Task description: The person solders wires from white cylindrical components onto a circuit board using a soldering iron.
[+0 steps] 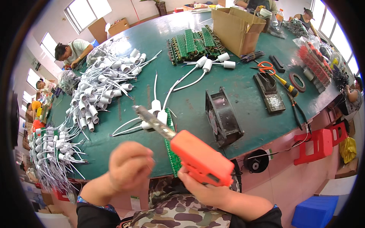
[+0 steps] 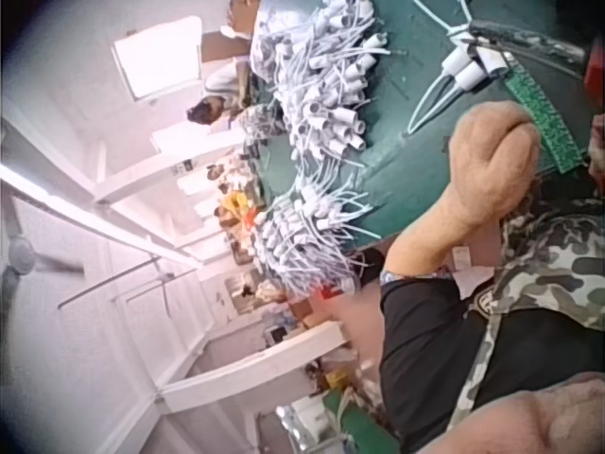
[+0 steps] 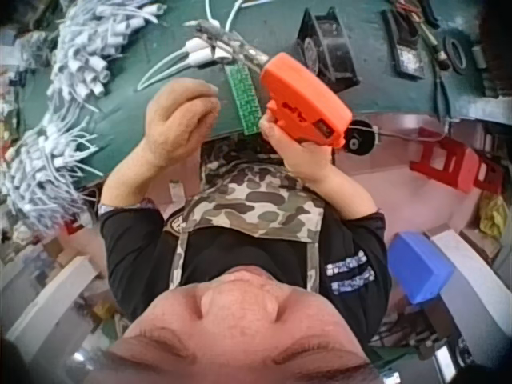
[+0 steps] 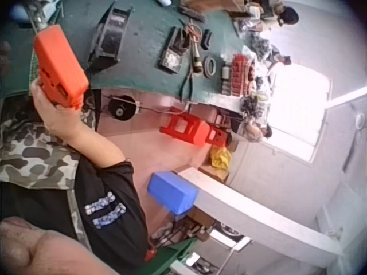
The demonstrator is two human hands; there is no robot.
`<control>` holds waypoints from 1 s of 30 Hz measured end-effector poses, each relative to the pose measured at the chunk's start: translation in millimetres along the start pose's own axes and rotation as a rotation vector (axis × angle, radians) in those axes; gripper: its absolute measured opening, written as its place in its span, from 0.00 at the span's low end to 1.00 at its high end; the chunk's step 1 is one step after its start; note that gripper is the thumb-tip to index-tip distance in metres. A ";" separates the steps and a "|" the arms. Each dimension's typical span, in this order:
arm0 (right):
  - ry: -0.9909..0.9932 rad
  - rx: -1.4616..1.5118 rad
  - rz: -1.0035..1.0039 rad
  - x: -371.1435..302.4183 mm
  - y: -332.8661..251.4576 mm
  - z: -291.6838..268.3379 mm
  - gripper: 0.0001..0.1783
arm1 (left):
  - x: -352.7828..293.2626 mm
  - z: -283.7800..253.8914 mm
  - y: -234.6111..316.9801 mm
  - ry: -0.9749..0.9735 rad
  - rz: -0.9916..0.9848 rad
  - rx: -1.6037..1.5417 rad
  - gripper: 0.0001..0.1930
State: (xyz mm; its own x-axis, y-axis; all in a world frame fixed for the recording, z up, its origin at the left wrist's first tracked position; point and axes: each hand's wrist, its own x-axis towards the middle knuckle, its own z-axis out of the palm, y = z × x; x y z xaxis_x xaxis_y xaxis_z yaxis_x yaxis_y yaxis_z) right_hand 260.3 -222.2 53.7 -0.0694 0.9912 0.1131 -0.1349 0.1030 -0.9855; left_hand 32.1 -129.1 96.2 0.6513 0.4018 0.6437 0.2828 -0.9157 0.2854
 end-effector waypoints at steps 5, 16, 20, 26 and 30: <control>0.144 0.015 0.121 -18.9 -15.7 -16.8 0.08 | 3.4 -1.8 -39.8 0.004 -0.002 0.250 0.12; -0.004 -0.044 0.047 -38.3 18.4 -46.3 0.24 | -33.8 58.3 -73.3 -0.030 -0.147 0.098 0.11; -0.029 -0.193 -0.034 -32.3 29.2 -49.0 0.23 | -36.5 61.5 -74.4 -0.023 -0.179 0.080 0.09; -0.025 -0.334 -0.020 -33.6 38.9 -51.5 0.22 | -36.9 62.8 -74.0 -0.029 -0.156 0.092 0.10; -0.049 -0.392 -0.099 -31.6 44.7 -52.8 0.24 | -36.5 62.8 -74.4 -0.039 -0.145 0.090 0.10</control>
State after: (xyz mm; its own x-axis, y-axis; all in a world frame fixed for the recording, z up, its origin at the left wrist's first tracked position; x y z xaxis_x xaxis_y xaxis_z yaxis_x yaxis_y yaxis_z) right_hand 308.7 -244.4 -0.6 -0.1236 0.9707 0.2061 0.2436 0.2310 -0.9420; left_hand 31.5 -75.8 6.9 0.6256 0.5305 0.5720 0.4365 -0.8457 0.3070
